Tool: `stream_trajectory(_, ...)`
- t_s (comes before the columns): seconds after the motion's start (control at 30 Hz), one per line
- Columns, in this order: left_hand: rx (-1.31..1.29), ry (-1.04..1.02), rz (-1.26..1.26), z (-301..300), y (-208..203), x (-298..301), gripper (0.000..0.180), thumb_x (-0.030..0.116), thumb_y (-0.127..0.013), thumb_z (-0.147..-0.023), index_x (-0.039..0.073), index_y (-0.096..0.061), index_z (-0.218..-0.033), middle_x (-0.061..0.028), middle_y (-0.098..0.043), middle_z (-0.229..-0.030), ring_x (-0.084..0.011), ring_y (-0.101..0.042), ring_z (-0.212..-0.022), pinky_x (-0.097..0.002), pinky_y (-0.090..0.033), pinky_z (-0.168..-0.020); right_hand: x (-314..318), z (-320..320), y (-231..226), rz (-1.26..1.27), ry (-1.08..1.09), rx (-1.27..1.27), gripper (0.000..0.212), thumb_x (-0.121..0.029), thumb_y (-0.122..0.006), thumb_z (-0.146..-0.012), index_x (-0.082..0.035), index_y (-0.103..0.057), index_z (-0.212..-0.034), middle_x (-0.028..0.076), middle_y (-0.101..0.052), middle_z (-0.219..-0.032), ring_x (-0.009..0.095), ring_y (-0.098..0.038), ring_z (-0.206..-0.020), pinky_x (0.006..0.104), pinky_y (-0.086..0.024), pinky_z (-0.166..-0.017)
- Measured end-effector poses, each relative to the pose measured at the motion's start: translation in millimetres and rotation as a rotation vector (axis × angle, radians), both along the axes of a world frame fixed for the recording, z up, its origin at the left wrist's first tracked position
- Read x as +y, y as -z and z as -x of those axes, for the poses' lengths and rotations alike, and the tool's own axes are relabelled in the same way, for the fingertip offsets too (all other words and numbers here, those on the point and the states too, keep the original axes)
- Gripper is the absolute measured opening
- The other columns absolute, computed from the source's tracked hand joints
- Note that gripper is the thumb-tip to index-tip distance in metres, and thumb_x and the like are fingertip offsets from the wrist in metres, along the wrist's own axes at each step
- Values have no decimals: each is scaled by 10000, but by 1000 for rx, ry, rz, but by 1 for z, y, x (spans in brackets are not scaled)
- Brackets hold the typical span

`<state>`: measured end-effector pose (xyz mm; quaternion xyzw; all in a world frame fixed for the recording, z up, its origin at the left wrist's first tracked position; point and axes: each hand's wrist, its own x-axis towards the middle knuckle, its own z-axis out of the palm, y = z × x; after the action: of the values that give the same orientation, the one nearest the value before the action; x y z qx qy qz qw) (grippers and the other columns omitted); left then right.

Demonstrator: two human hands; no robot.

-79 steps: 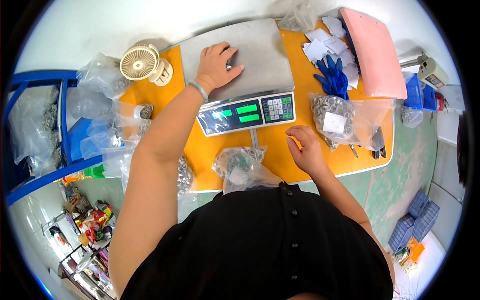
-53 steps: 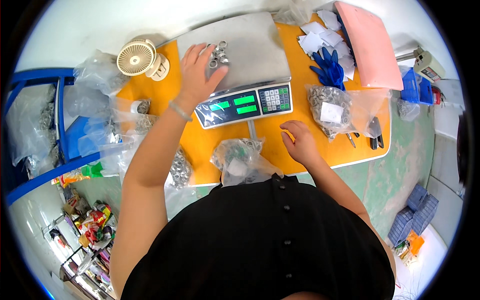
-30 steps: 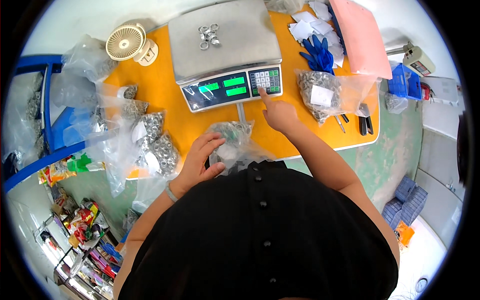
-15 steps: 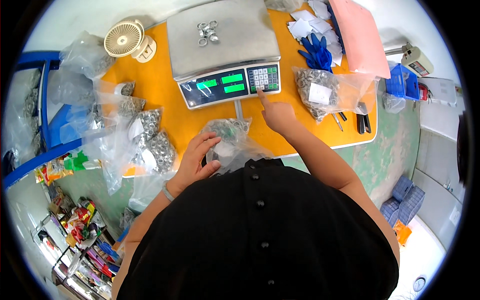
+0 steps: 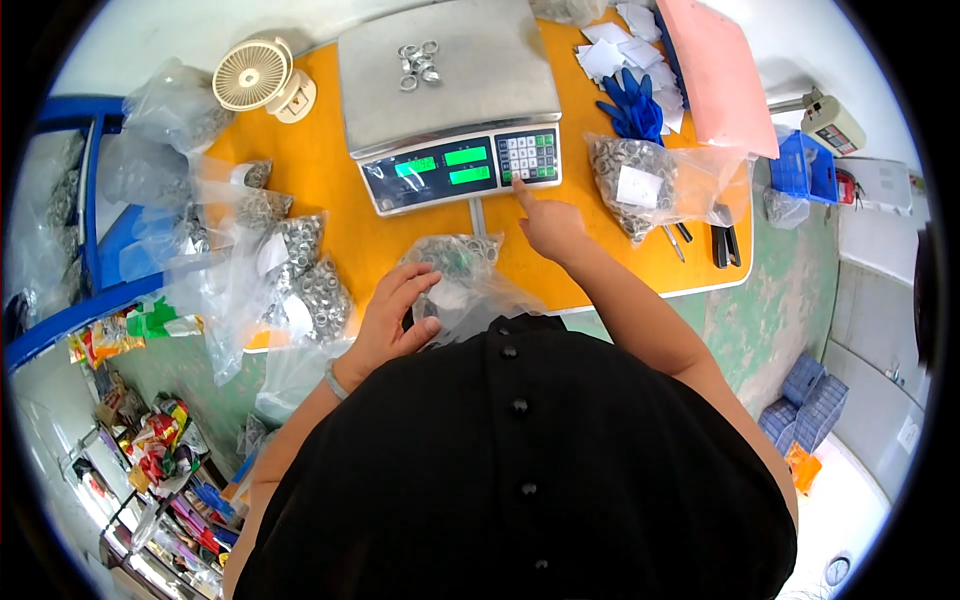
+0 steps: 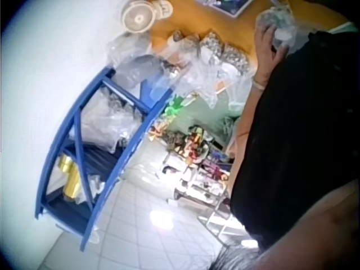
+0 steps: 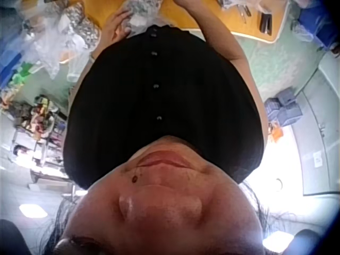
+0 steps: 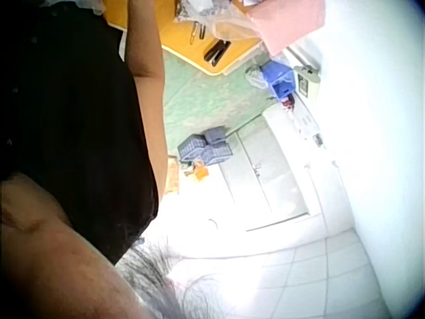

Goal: The person weighs metal parts on an electronic scale, places them into plastic bags, and writes on a piece of paper with a pen.

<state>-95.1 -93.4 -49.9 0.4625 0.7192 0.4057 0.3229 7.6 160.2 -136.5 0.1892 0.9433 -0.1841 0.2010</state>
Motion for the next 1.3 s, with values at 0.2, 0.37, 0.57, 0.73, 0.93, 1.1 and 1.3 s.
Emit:
stream_trajectory(0.2,4,-15,-8,-2,-2,-4,496,363,-567,-794,43,-498,-1167,-154,-444,-1205,-315,-409,-1117,-373,-314,-953,3,-15,-6,-15,32,16,542,-229,-494,-824,-90,-319,-1318,140,-626,-761,302,-606,-671,409,-472,-579)
stream_trajectory(0.37,1,-13,-5,-3,-6,-4,490,353,-562,-798,47,-493,-1174,-154,-435,-1222,-316,-398,-1138,-376,-301,-967,19,-13,-16,-101,119,60,567,-239,-505,-814,-84,-304,-1321,151,-621,-741,311,-605,-664,427,-470,-576)
stream_trajectory(0.57,-14,-18,18,-6,-15,-3,488,356,-556,-804,48,-490,-1177,-151,-429,-1233,-315,-384,-1159,-376,-285,-981,43,-2,-17,-138,156,118,576,-213,-479,-811,-83,-273,-1332,167,-619,-720,325,-603,-646,438,-472,-590)
stream_trajectory(0.73,-9,-20,14,-6,-14,-3,500,379,-555,-808,46,-490,-1175,-150,-430,-1228,-315,-385,-1155,-376,-286,-979,46,4,-19,-129,143,123,563,-207,-465,-814,-101,-277,-1334,169,-620,-730,327,-605,-662,440,-474,-599)
stream_trajectory(0.93,-11,-23,7,-7,-12,-5,501,382,-555,-809,42,-492,-1172,-150,-431,-1225,-315,-390,-1148,-376,-289,-975,45,8,-22,-139,125,91,559,-198,-456,-817,-111,-278,-1340,166,-624,-747,323,-607,-668,438,-475,-602)
stream_trajectory(1.1,13,-20,13,-8,-13,-6,494,373,-560,-807,42,-494,-1168,-152,-435,-1220,-316,-399,-1138,-376,-298,-968,46,9,-13,-137,138,90,563,-202,-456,-820,-118,-273,-1345,164,-625,-754,322,-606,-680,434,-476,-612)
stream_trajectory(1.3,47,-47,-9,-9,-18,-12,501,375,-574,-799,46,-495,-1169,-156,-443,-1210,-322,-409,-1128,-376,-309,-961,29,-9,-30,-31,174,90,539,-239,-505,-809,-98,-342,-1303,173,-623,-815,331,-602,-745,440,-469,-657)
